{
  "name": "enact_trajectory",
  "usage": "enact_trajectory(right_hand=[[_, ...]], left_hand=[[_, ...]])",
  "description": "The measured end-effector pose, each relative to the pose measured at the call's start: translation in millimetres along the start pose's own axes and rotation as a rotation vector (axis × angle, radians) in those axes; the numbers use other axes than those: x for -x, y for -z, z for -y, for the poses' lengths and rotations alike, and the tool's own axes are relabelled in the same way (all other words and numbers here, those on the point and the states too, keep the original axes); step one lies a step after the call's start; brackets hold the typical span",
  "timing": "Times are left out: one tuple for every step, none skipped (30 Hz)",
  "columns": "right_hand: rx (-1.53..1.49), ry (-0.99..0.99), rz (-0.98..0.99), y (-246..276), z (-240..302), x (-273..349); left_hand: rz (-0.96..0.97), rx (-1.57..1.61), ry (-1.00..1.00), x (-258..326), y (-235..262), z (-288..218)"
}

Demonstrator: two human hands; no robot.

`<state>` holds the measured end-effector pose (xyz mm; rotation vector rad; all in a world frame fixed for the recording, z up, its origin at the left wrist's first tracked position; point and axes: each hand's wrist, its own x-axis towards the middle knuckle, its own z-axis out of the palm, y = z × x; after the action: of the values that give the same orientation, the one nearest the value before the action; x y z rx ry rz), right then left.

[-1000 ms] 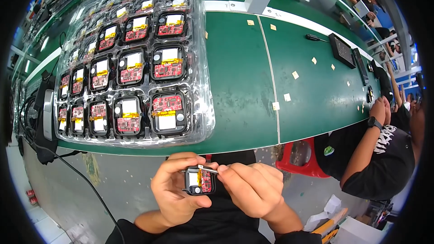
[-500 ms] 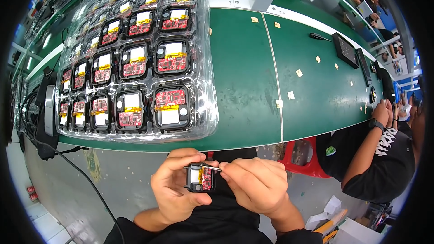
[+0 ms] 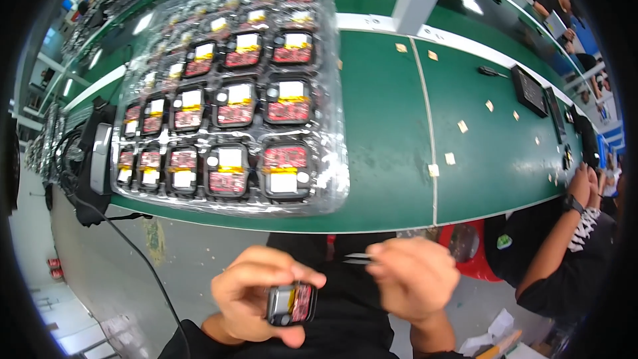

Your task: The recorder is assembling small electronic components, specifically inserting small parts into smartwatch housings using tweezers on a factory production line.

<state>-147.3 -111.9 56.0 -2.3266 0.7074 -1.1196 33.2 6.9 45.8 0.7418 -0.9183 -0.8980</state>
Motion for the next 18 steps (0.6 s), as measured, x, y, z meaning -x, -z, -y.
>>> enact_trajectory(right_hand=[[0.026,-0.065,-0.056,7,-2,1],[0.027,-0.127,-0.106,10,-8,1],[0.028,-0.19,-0.156,12,-14,-1],[0.003,-0.218,-0.187,14,-23,-4],[-0.022,-0.245,-0.217,13,-30,-9],[-0.09,-0.317,-0.224,11,-36,-13],[-0.098,-0.311,-0.233,8,-44,-15],[-0.252,-0.431,-0.235,4,-51,-20],[-0.405,-0.553,-0.233,0,-58,-23],[-0.435,-0.63,-0.197,0,-69,-22],[-0.447,-0.618,-0.202,2,-70,-25],[-0.452,-0.614,-0.208,5,-70,-24],[-0.466,-0.614,-0.207,4,-69,-21],[-0.475,-0.611,-0.21,4,-70,-19],[-0.456,-0.607,-0.211,5,-70,-17],[-0.439,-0.598,-0.211,3,-70,-18],[-0.446,-0.594,-0.218,4,-69,-18],[-0.459,-0.593,-0.224,6,-68,-19]], left_hand=[[0.013,-0.045,-0.034,-4,3,-11],[0.056,-0.15,-0.087,-9,10,-20],[0.099,-0.255,-0.139,-17,20,-30],[0.138,-0.433,-0.144,-31,30,-48],[0.125,-0.619,-0.173,-40,38,-58],[0.034,-0.633,-0.165,-48,42,-63],[-0.055,-0.639,-0.152,-58,44,-63],[-0.161,-0.624,-0.081,-70,39,-75],[-0.265,-0.604,-0.011,-83,34,-86],[-0.166,-0.677,-0.079,-100,47,-88],[-0.109,-0.741,-0.142,-111,54,-97],[-0.131,-0.764,-0.131,-123,58,-103],[-0.159,-0.795,-0.115,-132,62,-108],[-0.17,-0.794,-0.073,-143,68,-111],[-0.18,-0.793,-0.03,-152,75,-113],[-0.179,-0.972,0.036,-159,91,-116],[-0.173,-1.147,0.105,-165,103,-116],[-0.196,-1.126,0.039,-168,104,-111]])
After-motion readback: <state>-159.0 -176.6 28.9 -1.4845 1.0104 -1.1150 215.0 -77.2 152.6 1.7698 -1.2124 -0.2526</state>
